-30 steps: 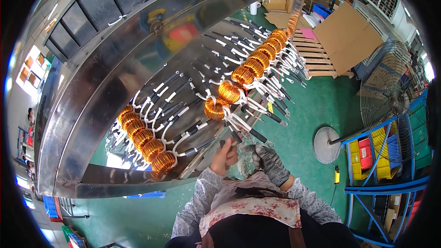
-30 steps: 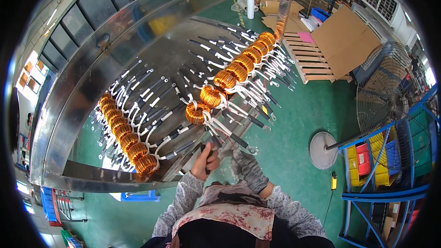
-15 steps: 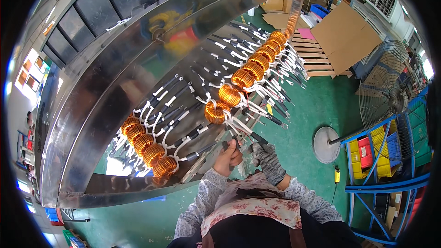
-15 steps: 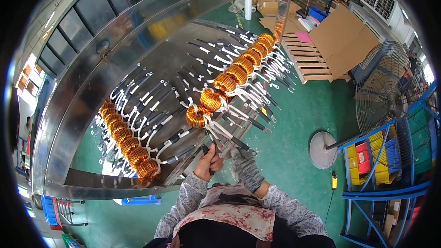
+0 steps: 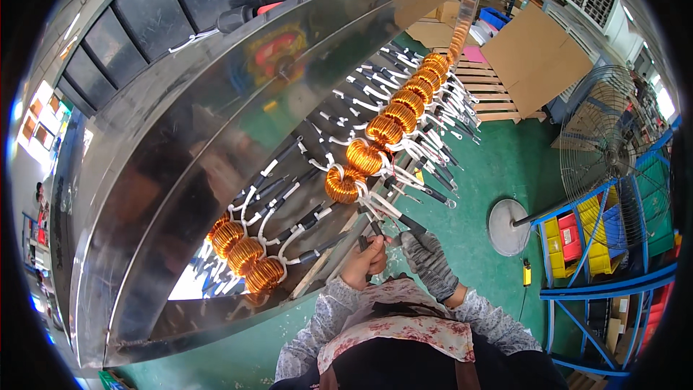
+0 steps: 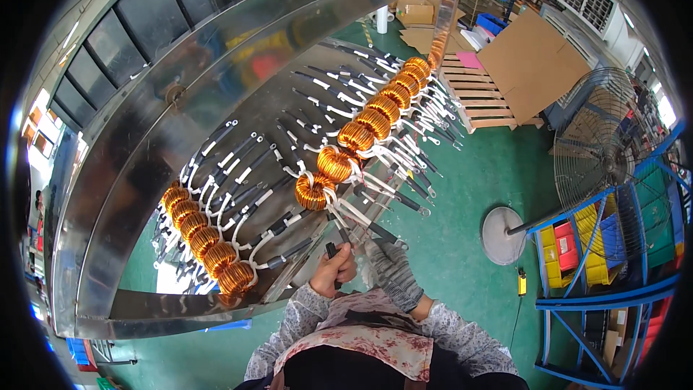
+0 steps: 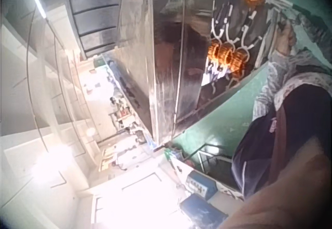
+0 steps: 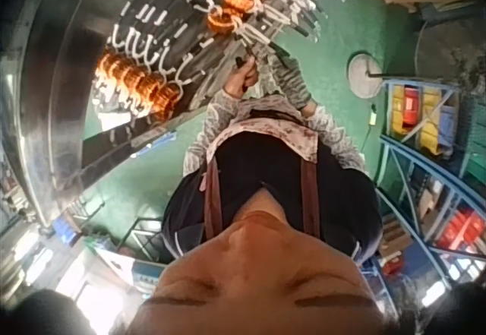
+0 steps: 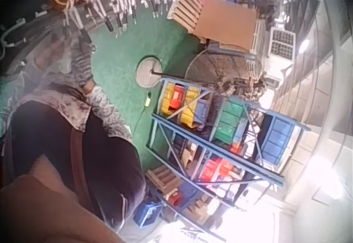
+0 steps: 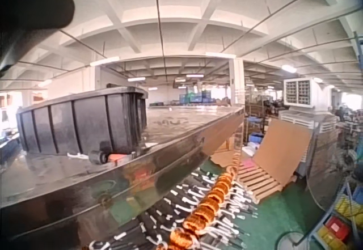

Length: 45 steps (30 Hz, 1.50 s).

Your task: The person uses a handheld flashlight to inspect a row of copper-wound electrical components mounted on a metal rack. They systematically move the light along the components, checking the coils and connections, and occasionally touch or adjust the parts with gloved hands.

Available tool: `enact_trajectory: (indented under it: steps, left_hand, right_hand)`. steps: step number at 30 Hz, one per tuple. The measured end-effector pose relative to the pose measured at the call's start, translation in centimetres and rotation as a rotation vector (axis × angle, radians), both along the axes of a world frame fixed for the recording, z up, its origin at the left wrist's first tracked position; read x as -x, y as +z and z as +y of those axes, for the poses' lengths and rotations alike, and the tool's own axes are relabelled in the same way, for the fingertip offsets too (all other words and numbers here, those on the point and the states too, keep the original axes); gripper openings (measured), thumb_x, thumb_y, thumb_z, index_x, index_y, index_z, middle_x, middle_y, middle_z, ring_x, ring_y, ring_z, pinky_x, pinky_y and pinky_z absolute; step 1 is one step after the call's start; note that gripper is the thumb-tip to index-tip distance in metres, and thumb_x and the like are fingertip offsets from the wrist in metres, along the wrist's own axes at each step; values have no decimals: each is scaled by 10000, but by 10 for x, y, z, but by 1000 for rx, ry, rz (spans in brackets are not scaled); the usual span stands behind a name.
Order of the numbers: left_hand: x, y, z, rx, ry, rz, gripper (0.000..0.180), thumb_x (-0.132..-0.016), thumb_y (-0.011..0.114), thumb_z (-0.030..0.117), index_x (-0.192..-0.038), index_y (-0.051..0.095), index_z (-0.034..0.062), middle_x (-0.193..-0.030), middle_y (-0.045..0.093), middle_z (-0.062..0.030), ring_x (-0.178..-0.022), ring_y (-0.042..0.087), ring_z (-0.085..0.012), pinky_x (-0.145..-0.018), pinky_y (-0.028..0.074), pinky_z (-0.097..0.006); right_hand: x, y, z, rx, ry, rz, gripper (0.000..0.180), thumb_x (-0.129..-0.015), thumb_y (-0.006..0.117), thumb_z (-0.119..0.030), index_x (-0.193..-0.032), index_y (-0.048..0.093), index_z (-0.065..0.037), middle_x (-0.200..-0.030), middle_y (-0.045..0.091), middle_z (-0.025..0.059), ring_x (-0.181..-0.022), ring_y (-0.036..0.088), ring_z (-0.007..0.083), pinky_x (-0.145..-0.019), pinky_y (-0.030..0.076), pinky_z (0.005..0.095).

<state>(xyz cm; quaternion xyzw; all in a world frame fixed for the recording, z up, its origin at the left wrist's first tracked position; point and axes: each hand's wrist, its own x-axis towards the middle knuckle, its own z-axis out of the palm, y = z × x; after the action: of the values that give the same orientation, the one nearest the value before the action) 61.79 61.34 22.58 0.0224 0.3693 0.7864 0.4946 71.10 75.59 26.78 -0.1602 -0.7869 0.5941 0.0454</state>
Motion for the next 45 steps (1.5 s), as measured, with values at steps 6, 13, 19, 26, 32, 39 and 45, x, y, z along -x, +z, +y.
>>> enact_trajectory:
  steps: [6,13,19,26,32,39,45]
  left_hand:
    - [3,-9,-7,23,-7,31,220,-910,526,277,-956,524,62,-558,298,64,-417,267,-43,-387,205,-214]
    - [9,-1,-14,23,-82,55,261,-921,508,267,-992,536,17,-556,305,66,-412,258,-35,-384,202,-209]
    - [9,0,-20,95,-74,97,297,-930,488,294,-968,552,7,-533,274,80,-408,250,-29,-384,194,-205]
    - [7,7,-15,130,-53,152,230,-918,515,265,-935,545,37,-545,299,76,-414,263,-29,-385,201,-204]
    - [1,-9,-18,139,64,93,212,-913,527,248,-770,449,112,-538,317,66,-413,267,-41,-376,195,-214]
    - [-7,1,-15,233,127,165,215,-921,512,254,-773,449,111,-530,313,60,-413,272,-44,-376,204,-212]
    - [-28,3,-22,245,-7,455,211,-925,484,227,-859,566,44,-573,422,63,-483,347,-18,-450,263,-189]
  right_hand:
    - [5,19,-12,-244,41,51,283,-872,447,-58,-1137,503,25,-1028,551,165,-892,538,282,-793,423,348]
    - [39,3,-26,-55,-124,79,254,-872,480,-101,-1097,531,7,-923,584,122,-812,553,278,-696,427,330]
    - [38,17,-18,-393,-128,-17,294,-924,443,-240,-1061,549,-2,-774,610,170,-766,613,301,-664,463,385]
    - [57,-33,10,707,-109,-102,261,-922,462,-300,-939,555,-56,-633,554,67,-542,541,211,-505,438,336]
    - [60,-27,13,1477,233,-213,313,-876,548,-341,-1063,538,-90,-741,568,20,-596,534,131,-485,416,244]
    - [62,-25,11,1570,241,-110,304,-876,554,-280,-1108,514,-87,-795,543,1,-651,521,146,-534,416,280]
    - [30,-15,21,812,417,-78,396,-845,579,-393,-1021,561,-38,-869,579,69,-773,551,162,-608,449,297]
